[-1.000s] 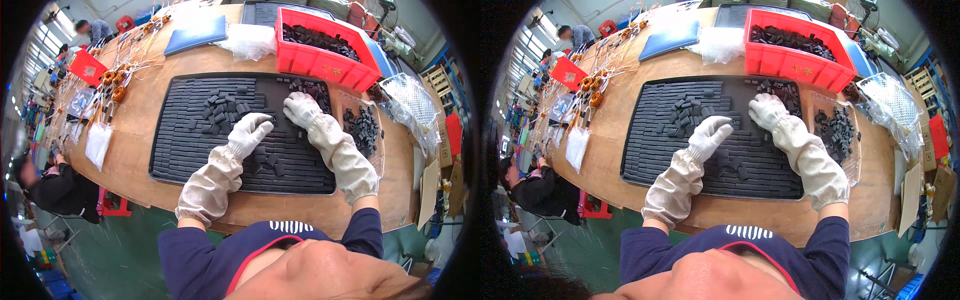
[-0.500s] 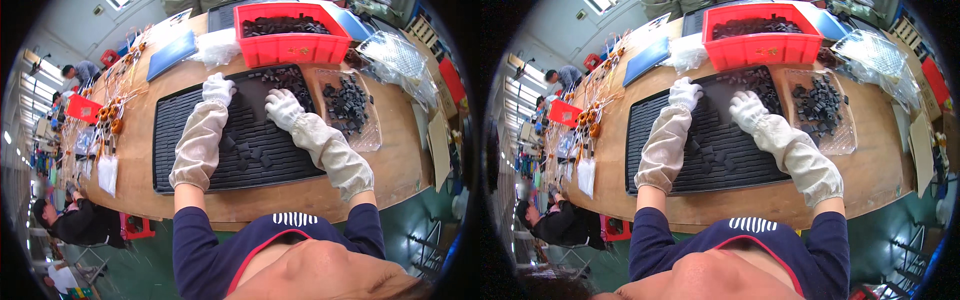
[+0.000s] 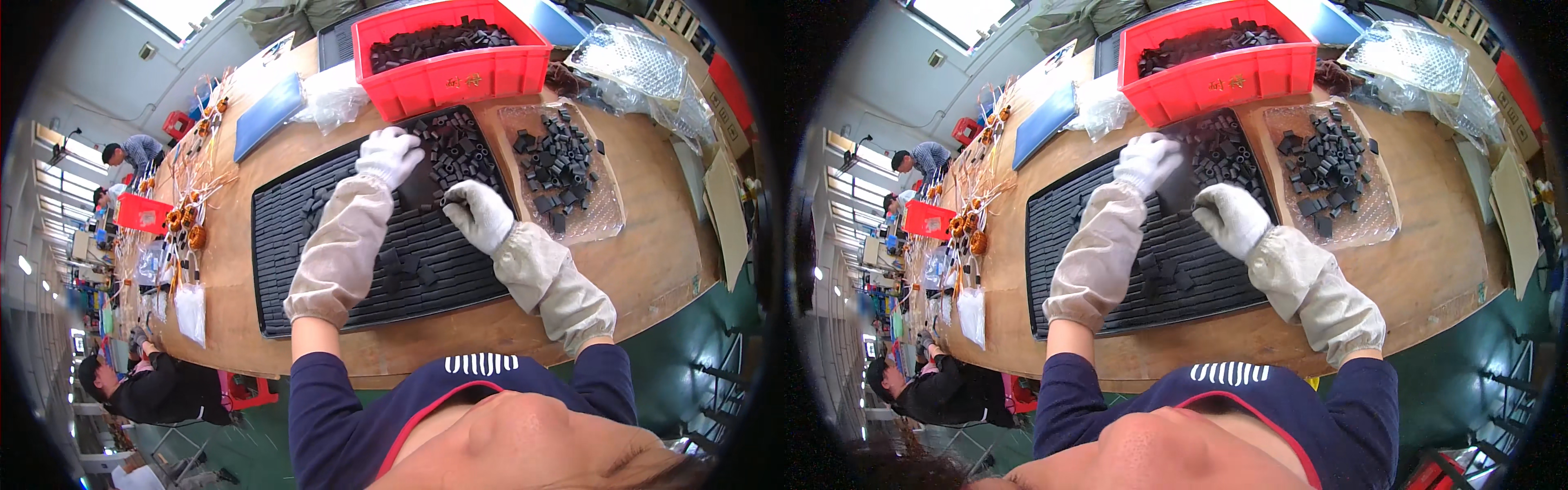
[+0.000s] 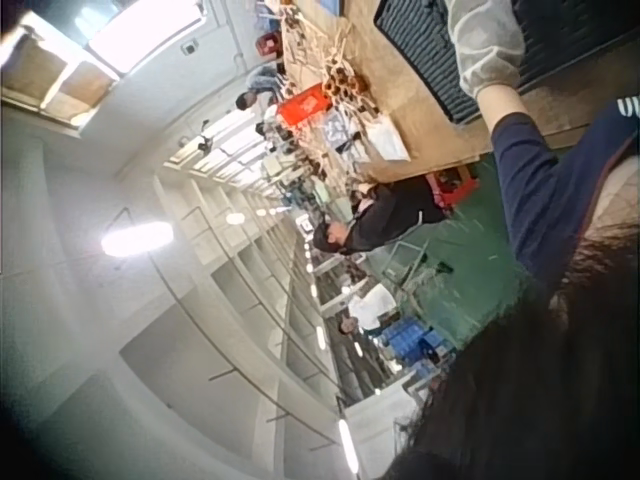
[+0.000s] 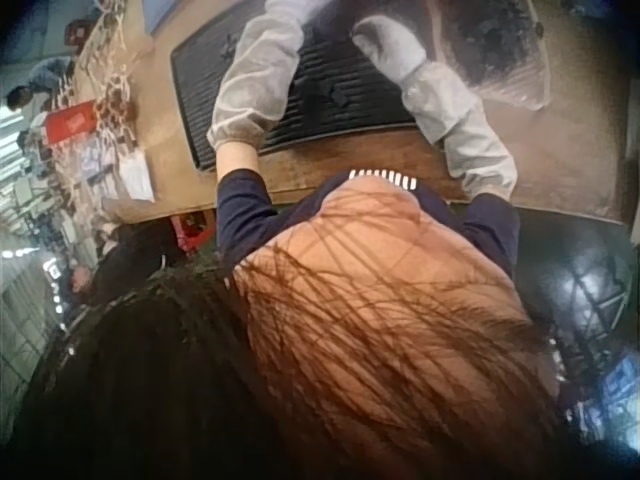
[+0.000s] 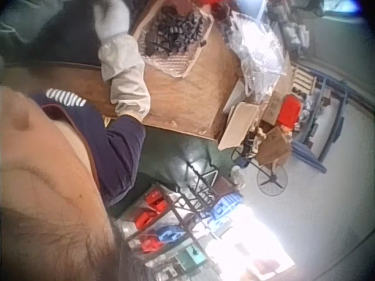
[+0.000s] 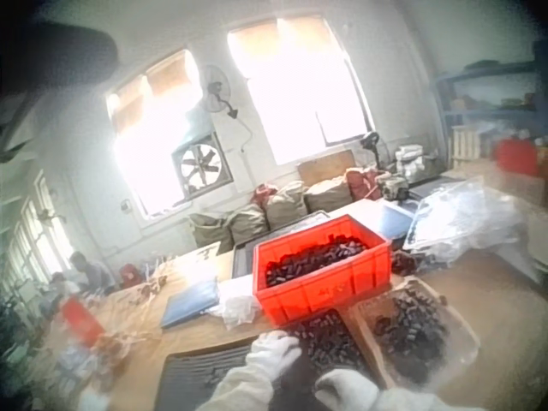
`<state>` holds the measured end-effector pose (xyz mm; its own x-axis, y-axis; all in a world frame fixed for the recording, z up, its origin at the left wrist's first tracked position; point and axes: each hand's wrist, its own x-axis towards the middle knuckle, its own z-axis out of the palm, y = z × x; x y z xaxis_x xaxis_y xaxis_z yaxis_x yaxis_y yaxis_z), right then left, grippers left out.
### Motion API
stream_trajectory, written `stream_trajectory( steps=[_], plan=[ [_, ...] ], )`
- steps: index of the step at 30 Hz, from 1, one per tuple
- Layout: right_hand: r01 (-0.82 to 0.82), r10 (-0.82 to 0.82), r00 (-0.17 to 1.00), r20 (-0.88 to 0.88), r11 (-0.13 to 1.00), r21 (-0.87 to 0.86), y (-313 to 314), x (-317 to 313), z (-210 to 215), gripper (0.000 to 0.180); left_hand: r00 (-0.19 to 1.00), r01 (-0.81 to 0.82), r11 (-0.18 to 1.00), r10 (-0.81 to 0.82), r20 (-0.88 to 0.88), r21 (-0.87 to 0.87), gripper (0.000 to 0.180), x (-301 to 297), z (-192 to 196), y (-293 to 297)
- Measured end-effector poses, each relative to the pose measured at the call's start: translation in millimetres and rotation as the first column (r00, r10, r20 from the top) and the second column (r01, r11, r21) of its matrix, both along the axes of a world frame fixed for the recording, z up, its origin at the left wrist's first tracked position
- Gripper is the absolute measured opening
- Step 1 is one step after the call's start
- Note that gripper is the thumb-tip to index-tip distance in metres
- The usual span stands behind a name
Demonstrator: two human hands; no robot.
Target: The person repeatedly picks small black cylindrical parts from a tray and inserts them into matching black components, then places the assembled units into a red bin. The person also gathers loose parts from the tray and transfers them to a bubble wrap sheet on the table.
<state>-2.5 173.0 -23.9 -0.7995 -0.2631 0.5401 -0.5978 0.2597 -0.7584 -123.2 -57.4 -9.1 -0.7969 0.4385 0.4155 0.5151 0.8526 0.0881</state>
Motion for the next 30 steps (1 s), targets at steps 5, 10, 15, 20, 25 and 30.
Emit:
stream_trajectory(
  steps=[5, 10, 15, 20, 25, 30],
  plan=[
    [0.233, -0.219, 0.971, 0.096, 0.959, -0.162, 17, -13, -8, 0.025, 0.976, -0.192, 0.981, 0.193, 0.1, -0.018, 0.034, -15, 7, 61],
    [0.234, -0.251, 0.957, -0.147, 0.964, -0.126, 21, -19, -6, 0.035, 0.944, -0.24, 0.956, 0.189, 0.269, 0.171, 0.03, -30, -11, 61],
    [0.317, -0.319, 0.93, -0.18, 0.948, -0.045, 24, -21, -8, 0.04, 0.677, -0.426, 0.314, -0.511, 0.529, 0.849, 0.022, 33, -9, 50],
    [0.298, -0.233, 0.872, -0.431, 0.95, 0.09, 24, -21, -7, 0.038, 0.51, -0.571, 0.13, -0.718, 0.474, 0.81, 0.035, 88, -5, 41],
    [0.165, -0.146, 0.953, -0.266, 0.985, 0.05, 25, -22, -5, 0.032, 0.421, -0.569, 0.223, -0.748, 0.513, 0.792, 0.033, 103, -5, 37],
    [0.177, -0.172, 0.936, -0.306, 0.984, -0.013, 23, -26, -8, 0.031, 0.487, -0.569, 0.129, -0.743, 0.459, 0.812, 0.033, 105, 0, 34]
  ],
)
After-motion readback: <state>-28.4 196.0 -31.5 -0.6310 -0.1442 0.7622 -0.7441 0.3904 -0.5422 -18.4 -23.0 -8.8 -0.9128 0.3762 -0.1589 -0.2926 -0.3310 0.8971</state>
